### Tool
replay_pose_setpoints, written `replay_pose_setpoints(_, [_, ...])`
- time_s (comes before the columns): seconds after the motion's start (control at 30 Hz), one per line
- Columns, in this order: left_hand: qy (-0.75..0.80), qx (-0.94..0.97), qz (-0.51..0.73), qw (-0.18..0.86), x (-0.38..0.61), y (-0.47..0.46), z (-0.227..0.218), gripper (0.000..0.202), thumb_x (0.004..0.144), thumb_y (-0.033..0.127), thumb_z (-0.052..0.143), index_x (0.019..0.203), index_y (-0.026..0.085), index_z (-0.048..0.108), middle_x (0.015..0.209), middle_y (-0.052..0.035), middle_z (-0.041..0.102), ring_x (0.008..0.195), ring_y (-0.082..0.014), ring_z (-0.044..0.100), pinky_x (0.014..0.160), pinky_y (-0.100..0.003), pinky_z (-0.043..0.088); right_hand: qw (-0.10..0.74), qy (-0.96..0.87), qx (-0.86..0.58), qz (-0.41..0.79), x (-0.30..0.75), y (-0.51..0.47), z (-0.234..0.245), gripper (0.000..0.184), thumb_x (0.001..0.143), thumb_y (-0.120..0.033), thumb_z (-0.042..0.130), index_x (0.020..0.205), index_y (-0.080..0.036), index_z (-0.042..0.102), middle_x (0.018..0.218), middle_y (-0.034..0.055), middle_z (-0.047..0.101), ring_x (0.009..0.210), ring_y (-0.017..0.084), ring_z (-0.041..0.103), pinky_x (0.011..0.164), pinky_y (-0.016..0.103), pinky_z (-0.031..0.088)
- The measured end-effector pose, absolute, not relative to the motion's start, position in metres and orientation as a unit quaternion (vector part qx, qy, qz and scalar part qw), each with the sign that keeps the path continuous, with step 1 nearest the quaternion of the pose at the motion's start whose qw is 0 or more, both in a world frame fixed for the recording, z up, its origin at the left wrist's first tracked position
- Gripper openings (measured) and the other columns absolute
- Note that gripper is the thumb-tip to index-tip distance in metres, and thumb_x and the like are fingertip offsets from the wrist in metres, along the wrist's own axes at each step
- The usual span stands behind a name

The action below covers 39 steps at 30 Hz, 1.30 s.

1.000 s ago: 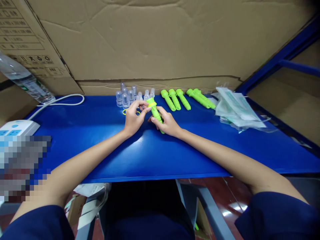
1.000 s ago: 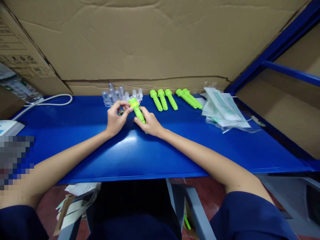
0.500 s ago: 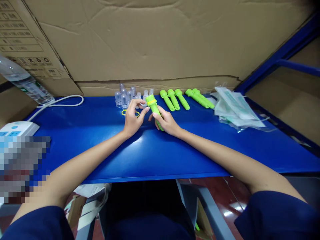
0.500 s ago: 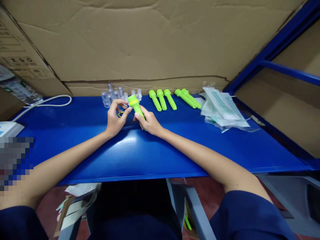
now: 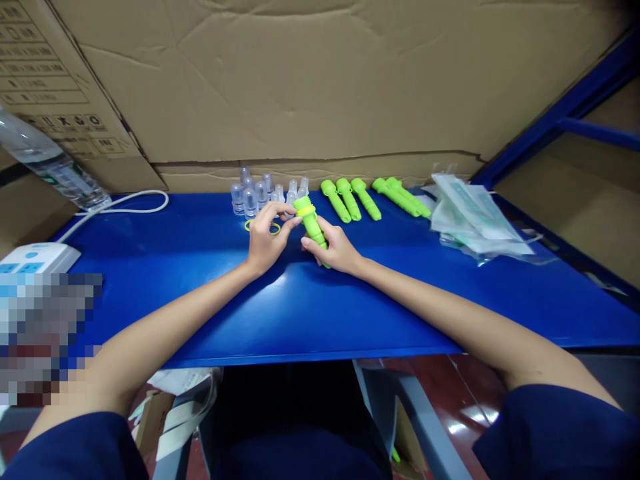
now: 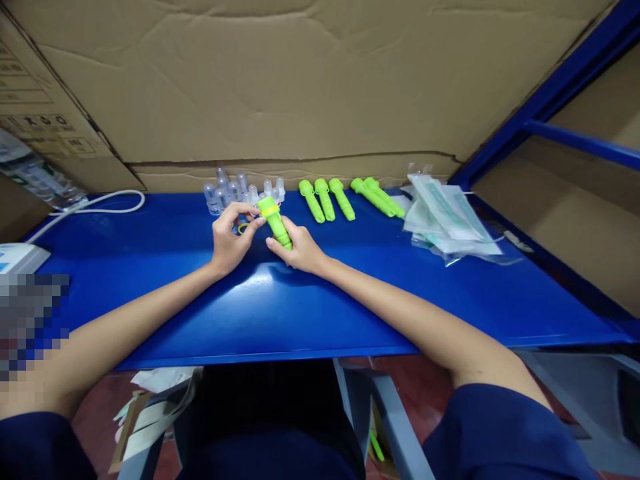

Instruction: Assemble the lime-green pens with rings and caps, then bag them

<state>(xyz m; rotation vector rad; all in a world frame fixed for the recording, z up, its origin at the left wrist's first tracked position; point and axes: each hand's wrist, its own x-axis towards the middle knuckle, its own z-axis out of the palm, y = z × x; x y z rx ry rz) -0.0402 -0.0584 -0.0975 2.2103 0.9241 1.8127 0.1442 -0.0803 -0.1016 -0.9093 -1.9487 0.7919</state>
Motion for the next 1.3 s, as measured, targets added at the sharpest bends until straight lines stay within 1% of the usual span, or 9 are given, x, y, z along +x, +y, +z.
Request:
replay_pose_setpoints(0.13, [0.297,0.732,0.609,0.067,-0.0404,-0.0578,-0.0968,0.013,0.092,0.032,0.071,0.092,0.020,0.066,0.089,-0.0011,0.071,0.076,-0.0122,0.063,0.071,-0.026,0.048,0.409,-0.779,-0.364,0.305,0.1446,-0.0809,-0.1020,0.041,0.091,-0.060,0.063,0.101,-0.022,0.050,0.070,-0.0008,0.066,0.043,0.013,0.054,0.042,0.026,0.041])
replay_pose_setpoints(0.33, [0.287,0.724,0.622,0.082,-0.0392,-0.0576,-0.0956,0.023,0.092,0.038,0.070,0.081,0.018,0.065,0.086,-0.0014,0.071,0.076,-0.0119,0.063,0.069,-0.025,0.047,0.406,-0.781,-0.350,0.320,0.1455,-0.0796,-0.1039,0.041,0.096,-0.056,0.055,0.110,-0.018,0.050,0.073,-0.0013,0.068,0.040,0.010,0.054,0.043,0.024,0.042])
replay_pose_setpoints(0.6, [0.284,0.718,0.622,0.128,-0.0345,-0.0584,-0.0996,0.023,0.093,0.038,0.070,0.083,0.019,0.063,0.075,0.0029,0.066,0.060,-0.0074,0.055,0.057,-0.022,0.040,0.420,-0.791,-0.351,0.274,0.1441,-0.0798,-0.1031,0.054,0.096,-0.058,0.057,0.128,-0.016,0.048,0.073,-0.0002,0.064,0.050,0.012,0.055,0.048,0.024,0.043])
replay_pose_setpoints(0.67, [0.281,0.720,0.620,0.131,-0.0344,-0.0585,-0.1002,0.022,0.093,0.037,0.069,0.083,0.018,0.062,0.076,0.0026,0.066,0.061,-0.0073,0.055,0.058,-0.022,0.040,0.439,-0.781,-0.352,0.271,0.1429,-0.0809,-0.1036,0.060,0.094,-0.061,0.058,0.132,-0.017,0.043,0.082,0.0025,0.065,0.051,0.012,0.056,0.050,0.026,0.045])
replay_pose_setpoints(0.77, [0.284,0.723,0.615,0.136,-0.0350,-0.0581,-0.1011,0.021,0.094,0.038,0.068,0.089,0.019,0.060,0.082,0.0010,0.067,0.064,-0.0077,0.057,0.060,-0.022,0.041,0.467,-0.771,-0.347,0.258,0.1407,-0.0810,-0.1070,0.062,0.092,-0.064,0.061,0.130,-0.019,0.040,0.097,0.0074,0.064,0.053,0.011,0.058,0.051,0.028,0.047])
replay_pose_setpoints(0.9, [0.280,0.714,0.630,0.124,-0.0352,-0.0565,-0.1027,0.024,0.095,0.040,0.067,0.103,0.020,0.058,0.094,-0.0014,0.068,0.069,-0.0078,0.062,0.060,-0.022,0.042,0.476,-0.766,-0.317,0.295,0.1392,-0.0779,-0.1105,0.055,0.097,-0.060,0.055,0.130,-0.024,0.031,0.081,-0.0019,0.064,0.046,0.009,0.053,0.046,0.023,0.043])
replay_pose_setpoints(1.03, [0.263,0.715,0.639,0.103,-0.0345,-0.0557,-0.1030,0.024,0.095,0.038,0.068,0.107,0.020,0.058,0.101,-0.0026,0.067,0.073,-0.0076,0.065,0.058,-0.021,0.042,0.479,-0.758,-0.313,0.311,0.1404,-0.0761,-0.1068,0.048,0.101,-0.057,0.049,0.132,-0.022,0.040,0.094,0.0032,0.069,0.048,0.009,0.057,0.048,0.023,0.045])
replay_pose_setpoints(1.17, [0.264,0.715,0.641,0.093,-0.0346,-0.0553,-0.1030,0.024,0.093,0.037,0.070,0.106,0.021,0.059,0.099,-0.0018,0.067,0.074,-0.0078,0.065,0.059,-0.021,0.043,0.475,-0.762,-0.310,0.312,0.1412,-0.0747,-0.1039,0.056,0.103,-0.059,0.042,0.141,-0.019,0.044,0.097,0.0045,0.068,0.052,0.008,0.056,0.050,0.023,0.046])
replay_pose_setpoints(1.3, [0.268,0.712,0.643,0.088,-0.0355,-0.0541,-0.1040,0.027,0.091,0.039,0.073,0.105,0.021,0.059,0.106,-0.0036,0.067,0.077,-0.0086,0.065,0.060,-0.021,0.044,0.480,-0.758,-0.306,0.319,0.1419,-0.0719,-0.1054,0.060,0.103,-0.060,0.040,0.146,-0.018,0.047,0.098,0.0052,0.066,0.058,0.008,0.055,0.048,0.021,0.045])
